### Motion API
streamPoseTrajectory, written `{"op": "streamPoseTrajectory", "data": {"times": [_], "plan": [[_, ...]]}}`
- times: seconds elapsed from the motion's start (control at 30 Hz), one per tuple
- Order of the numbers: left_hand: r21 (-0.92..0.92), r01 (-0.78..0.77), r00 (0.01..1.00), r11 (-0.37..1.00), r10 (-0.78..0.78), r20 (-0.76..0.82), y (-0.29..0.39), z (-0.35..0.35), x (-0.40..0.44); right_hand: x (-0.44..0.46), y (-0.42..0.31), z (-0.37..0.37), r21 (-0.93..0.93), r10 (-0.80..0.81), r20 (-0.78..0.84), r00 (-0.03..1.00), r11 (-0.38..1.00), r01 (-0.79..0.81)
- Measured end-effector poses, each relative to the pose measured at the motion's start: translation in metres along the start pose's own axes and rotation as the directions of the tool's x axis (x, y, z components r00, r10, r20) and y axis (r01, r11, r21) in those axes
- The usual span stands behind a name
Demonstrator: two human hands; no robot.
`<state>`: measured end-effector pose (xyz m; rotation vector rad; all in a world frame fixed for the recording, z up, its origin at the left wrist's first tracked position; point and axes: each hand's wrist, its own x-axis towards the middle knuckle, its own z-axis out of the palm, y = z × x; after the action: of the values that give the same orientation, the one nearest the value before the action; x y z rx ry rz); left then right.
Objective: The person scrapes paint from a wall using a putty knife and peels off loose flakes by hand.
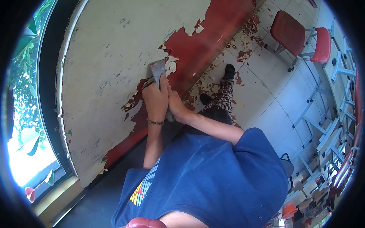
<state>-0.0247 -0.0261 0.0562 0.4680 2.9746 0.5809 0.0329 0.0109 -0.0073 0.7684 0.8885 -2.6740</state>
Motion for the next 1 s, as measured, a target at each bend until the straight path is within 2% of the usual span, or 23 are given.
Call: {"op": "streamPoseTrajectory", "data": {"times": [0.07, 0.1, 0.17, 0.2, 0.27, 0.33, 0.4, 0.43, 0.5, 0.63, 0.7, 0.73, 0.8, 0.93, 1.0], "plan": [[-0.059, -0.008, 0.999, 0.998, 0.006, -0.032, -0.007, 0.002, -0.006, -0.004, -0.002, 0.01, -0.098, -0.073, -0.16, 0.984, 0.993, 0.057], [-0.112, -0.011, 0.999, 0.994, 0.005, -0.051, -0.008, 0.004, -0.007, 0.001, -0.003, 0.003, -0.097, -0.083, -0.164, 0.983, 0.993, 0.068], [-0.05, 0.004, 1.0, 0.999, -0.004, -0.011, 0.004, 0.0, 0.003, 0.01, 0.008, -0.014, -0.039, 0.073, 0.032, 0.997, 0.997, -0.072], [0.016, 0.018, 1.0, 1.0, -0.018, 0.021, 0.006, -0.002, 0.006, 0.008, 0.004, -0.011, -0.035, 0.08, 0.036, 0.996, 0.996, -0.078], [0.024, 0.006, 1.0, 1.0, -0.006, -0.004, 0.002, -0.002, 0.0, 0.001, -0.007, -0.002, -0.012, 0.018, 0.018, 1.0, 1.0, -0.018], [0.019, -0.022, 0.999, 1.0, 0.023, -0.035, 0.001, -0.001, -0.001, -0.004, 0.0, 0.003, -0.017, 0.035, -0.001, 0.999, 0.999, -0.035], [-0.153, -0.033, 0.996, 0.988, 0.019, -0.09, 0.002, -0.002, -0.005, 0.002, -0.004, 0.003, -0.017, 0.042, -0.032, 0.999, 0.999, -0.043], [-0.151, -0.033, 0.997, 0.988, 0.021, -0.081, 0.004, 0.0, 0.0, 0.005, -0.005, 0.002, 0.014, 0.016, -0.057, 0.998, 1.0, -0.015], [0.008, -0.029, 1.0, 1.0, 0.029, 0.01, 0.009, 0.003, 0.012, 0.004, -0.001, 0.0, 0.045, 0.004, -0.076, 0.997, 0.999, -0.001], [0.018, -0.063, 0.998, 0.998, 0.063, -0.001, 0.009, -0.002, 0.005, -0.002, -0.018, 0.003, 0.0, -0.01, -0.023, 1.0, 1.0, 0.01], [-0.12, -0.017, 0.998, 0.993, 0.01, -0.054, 0.003, -0.004, -0.006, -0.019, -0.029, 0.017, -0.017, 0.065, -0.047, 0.997, 0.998, -0.066], [-0.12, -0.016, 0.999, 0.993, 0.01, -0.046, 0.003, -0.004, -0.005, -0.017, -0.025, 0.013, -0.013, 0.069, -0.053, 0.996, 0.998, -0.069], [0.006, 0.023, 1.0, 1.0, -0.023, 0.012, 0.003, -0.005, 0.001, -0.008, -0.016, 0.003, -0.01, 0.114, 0.057, 0.992, 0.993, -0.114], [-0.028, -0.032, 0.998, 0.999, 0.03, -0.051, -0.003, -0.004, -0.004, -0.009, -0.012, 0.0, -0.019, 0.13, 0.18, 0.975, 0.991, -0.129], [-0.094, 0.011, 0.999, 0.996, -0.015, -0.045, 0.001, -0.005, -0.006, -0.015, -0.017, 0.008, 0.003, 0.132, 0.037, 0.991, 0.991, -0.133]]}}
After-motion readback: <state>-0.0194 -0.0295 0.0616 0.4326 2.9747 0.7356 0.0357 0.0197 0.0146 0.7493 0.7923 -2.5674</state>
